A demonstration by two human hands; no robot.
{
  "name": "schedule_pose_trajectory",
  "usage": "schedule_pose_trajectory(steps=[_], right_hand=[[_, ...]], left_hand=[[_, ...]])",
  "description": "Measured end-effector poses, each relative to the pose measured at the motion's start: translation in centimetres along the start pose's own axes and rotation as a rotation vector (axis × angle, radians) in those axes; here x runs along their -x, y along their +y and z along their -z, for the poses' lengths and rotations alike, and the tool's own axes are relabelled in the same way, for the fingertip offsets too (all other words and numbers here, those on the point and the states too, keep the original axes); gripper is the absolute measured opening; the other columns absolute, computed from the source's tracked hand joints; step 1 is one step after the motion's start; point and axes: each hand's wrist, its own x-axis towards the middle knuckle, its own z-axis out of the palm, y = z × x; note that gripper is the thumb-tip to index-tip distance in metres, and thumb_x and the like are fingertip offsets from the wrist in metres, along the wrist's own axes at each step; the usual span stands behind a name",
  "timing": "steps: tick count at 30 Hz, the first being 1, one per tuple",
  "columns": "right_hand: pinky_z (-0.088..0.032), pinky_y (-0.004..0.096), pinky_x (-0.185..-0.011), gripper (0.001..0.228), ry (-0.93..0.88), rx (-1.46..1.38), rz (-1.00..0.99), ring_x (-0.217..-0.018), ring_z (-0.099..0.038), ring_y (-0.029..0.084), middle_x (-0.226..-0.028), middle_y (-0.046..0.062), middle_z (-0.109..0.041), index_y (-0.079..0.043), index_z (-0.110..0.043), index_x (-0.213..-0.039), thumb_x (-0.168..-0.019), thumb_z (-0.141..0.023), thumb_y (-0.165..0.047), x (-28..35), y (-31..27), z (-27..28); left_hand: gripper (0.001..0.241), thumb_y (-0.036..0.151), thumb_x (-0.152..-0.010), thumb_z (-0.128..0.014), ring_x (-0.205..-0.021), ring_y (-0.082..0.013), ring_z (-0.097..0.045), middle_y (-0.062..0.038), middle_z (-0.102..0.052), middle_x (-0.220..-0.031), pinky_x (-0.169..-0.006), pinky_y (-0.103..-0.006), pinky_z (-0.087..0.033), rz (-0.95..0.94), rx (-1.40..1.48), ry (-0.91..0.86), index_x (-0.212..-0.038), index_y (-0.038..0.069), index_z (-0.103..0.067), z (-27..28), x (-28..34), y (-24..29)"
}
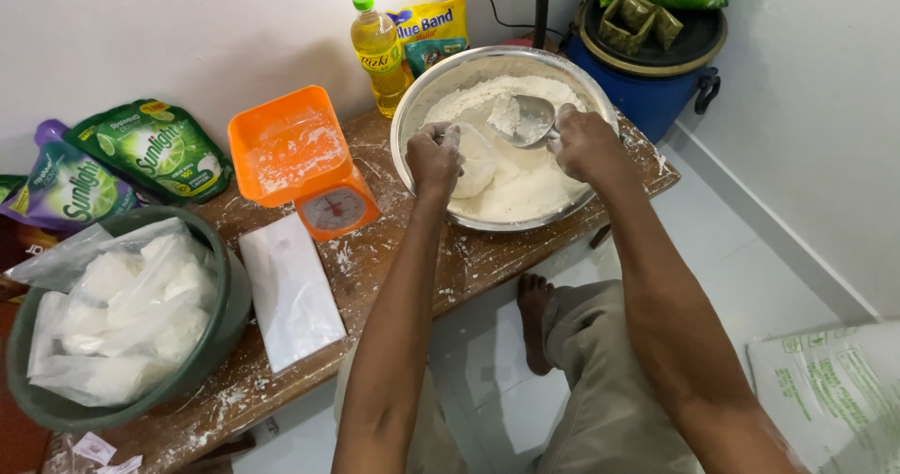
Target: Measuring flour by scooping it from a large bowl into a container on a scale and adjusting the amount to reach a target weight.
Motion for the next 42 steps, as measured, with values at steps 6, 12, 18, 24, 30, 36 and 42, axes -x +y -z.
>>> schedule_pose_trajectory(steps=[6, 12, 18, 24, 30, 36, 42], right_hand=[[-0.054, 0.058, -0.096, 0.031, -0.011, 0.002, -0.053, -0.117, -0.067, 0.048, -0.114, 0.031, -0.073, 0.001, -0.063, -0.123, -0.096, -0.059, -0.015, 2.1, -1.0, 2.4], [-0.057, 0.055, -0.093, 0.030, 0.002, -0.011, -0.044, -0.114, -0.070, 0.044, -0.111, 0.026, -0.075, -0.007, -0.068, -0.125, -0.099, -0.060, -0.018, 3.2, -1.4, 3.7], [-0.054, 0.054, -0.097, 0.028, -0.041, -0.014, 0.023, -0.115, -0.069, 0.044, -0.112, 0.025, -0.075, -0.009, -0.068, -0.123, -0.100, -0.061, -0.025, 3.2, -1.2, 3.2], [-0.055, 0.055, -0.096, 0.026, -0.056, -0.006, 0.055, -0.112, -0.070, 0.045, -0.107, 0.026, -0.075, -0.008, -0.068, -0.120, -0.099, -0.065, -0.023, 3.4, -2.3, 3.1], [-0.058, 0.055, -0.091, 0.024, -0.035, 0.102, 0.071, -0.101, -0.074, 0.044, -0.099, 0.026, -0.075, -0.006, -0.068, -0.119, -0.097, -0.062, -0.013, 2.7, -2.6, 1.5], [-0.061, 0.052, -0.081, 0.017, 0.073, 0.208, 0.137, -0.083, -0.077, 0.039, -0.082, 0.018, -0.075, -0.007, -0.074, -0.105, -0.091, -0.065, -0.011, 0.9, -1.5, -1.4], [-0.060, 0.043, -0.061, 0.008, 0.304, 0.359, 0.247, -0.060, -0.072, 0.029, -0.063, 0.011, -0.068, -0.005, -0.073, -0.083, -0.086, -0.067, 0.000, 3.2, -4.1, -0.6]], left_hand=[[0.019, 0.023, -0.087, -0.071, -0.047, -0.0227, -0.070, -0.006, -0.068, -0.058, -0.049, -0.0341, -0.056, 0.009, -0.022, 0.019, -0.095, 0.008, -0.080, 0.0, -0.5, 0.1], [0.015, 0.027, -0.085, -0.074, -0.050, -0.0224, -0.071, -0.005, -0.068, -0.056, -0.052, -0.0349, -0.058, 0.018, -0.059, 0.032, -0.089, 0.015, -0.082, -0.8, -2.0, -1.1], [0.017, 0.028, -0.085, -0.073, -0.053, -0.0230, -0.073, -0.006, -0.067, -0.054, -0.057, -0.0346, -0.060, 0.021, -0.097, 0.028, -0.088, 0.013, -0.081, -0.3, -1.3, 0.1], [0.018, 0.028, -0.085, -0.073, -0.057, -0.0222, -0.074, -0.007, -0.071, -0.059, -0.062, -0.0346, -0.061, 0.016, -0.092, 0.022, -0.089, 0.013, -0.081, -0.8, -2.1, -0.8], [0.019, 0.030, -0.085, -0.072, -0.064, -0.0242, -0.077, -0.007, -0.074, -0.065, -0.070, -0.0359, -0.063, 0.022, -0.092, -0.004, -0.092, 0.014, -0.081, -1.1, -2.3, -0.9], [0.023, 0.033, -0.087, -0.073, -0.099, -0.0362, -0.075, -0.009, -0.080, -0.088, -0.091, -0.0495, -0.058, 0.001, -0.154, -0.038, -0.099, 0.015, -0.082, -0.5, -0.8, 0.1], [0.022, 0.031, -0.088, -0.072, -0.096, -0.0366, -0.076, -0.009, -0.079, -0.087, -0.087, -0.0485, -0.059, -0.048, -0.148, -0.059, -0.099, 0.016, -0.082, -1.4, -1.6, -1.4]])
